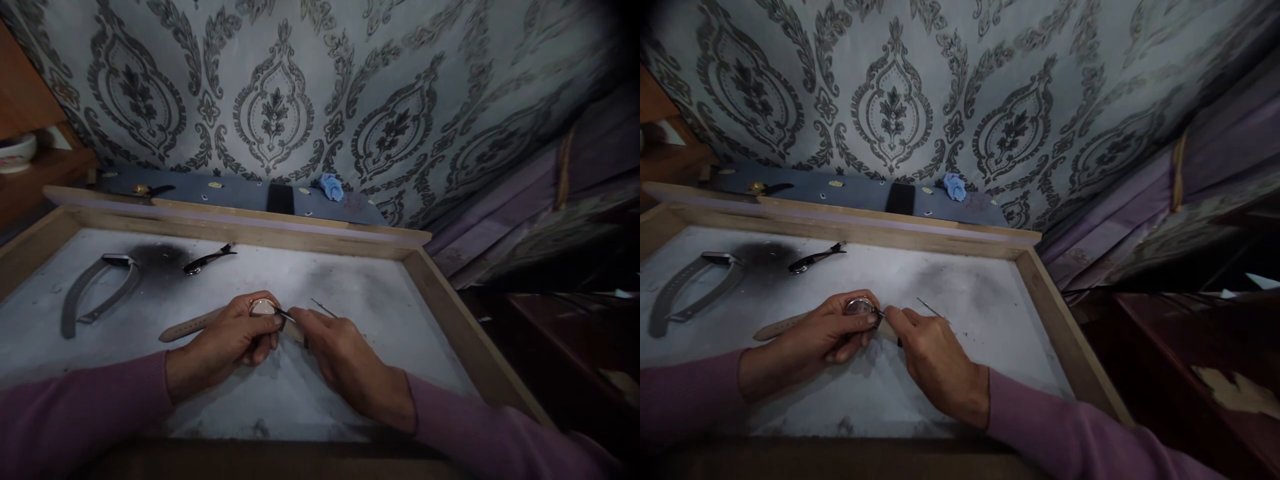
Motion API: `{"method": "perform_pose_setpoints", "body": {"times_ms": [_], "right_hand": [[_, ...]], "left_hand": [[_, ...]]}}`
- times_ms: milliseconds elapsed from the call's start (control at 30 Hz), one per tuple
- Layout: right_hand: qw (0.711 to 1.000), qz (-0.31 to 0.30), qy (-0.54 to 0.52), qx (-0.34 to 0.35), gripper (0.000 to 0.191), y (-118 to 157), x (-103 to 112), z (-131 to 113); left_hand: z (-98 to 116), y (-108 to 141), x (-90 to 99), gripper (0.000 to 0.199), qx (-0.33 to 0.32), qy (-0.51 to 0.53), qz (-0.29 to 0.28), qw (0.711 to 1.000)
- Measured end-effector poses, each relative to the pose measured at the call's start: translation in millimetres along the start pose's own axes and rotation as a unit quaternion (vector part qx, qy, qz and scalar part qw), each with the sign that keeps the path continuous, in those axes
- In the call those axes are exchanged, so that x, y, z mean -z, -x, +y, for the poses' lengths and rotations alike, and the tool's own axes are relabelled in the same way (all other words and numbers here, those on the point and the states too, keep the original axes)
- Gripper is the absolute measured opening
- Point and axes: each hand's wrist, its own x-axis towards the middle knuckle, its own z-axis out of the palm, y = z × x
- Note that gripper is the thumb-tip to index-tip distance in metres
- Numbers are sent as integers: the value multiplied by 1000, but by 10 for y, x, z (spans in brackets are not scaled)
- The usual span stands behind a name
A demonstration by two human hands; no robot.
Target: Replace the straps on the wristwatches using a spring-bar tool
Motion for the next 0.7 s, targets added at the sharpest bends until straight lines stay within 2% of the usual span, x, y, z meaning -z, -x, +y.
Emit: {"method": "perform_pose_setpoints", "body": {"times_ms": [233, 533, 700], "right_hand": [[998, 16, 53, 31, 48, 19, -16, 9], [995, 25, 87, 45, 48, 25, -42, 7], [995, 29, 84, 43, 50, 21, -48, -1]], "left_hand": [[16, 7, -8, 20, 1, 1, -2, 1000], [14, -12, -10, 21, 2, 0, 3, 1000], [11, -17, -15, 15, 3, -13, 17, 1000]]}}
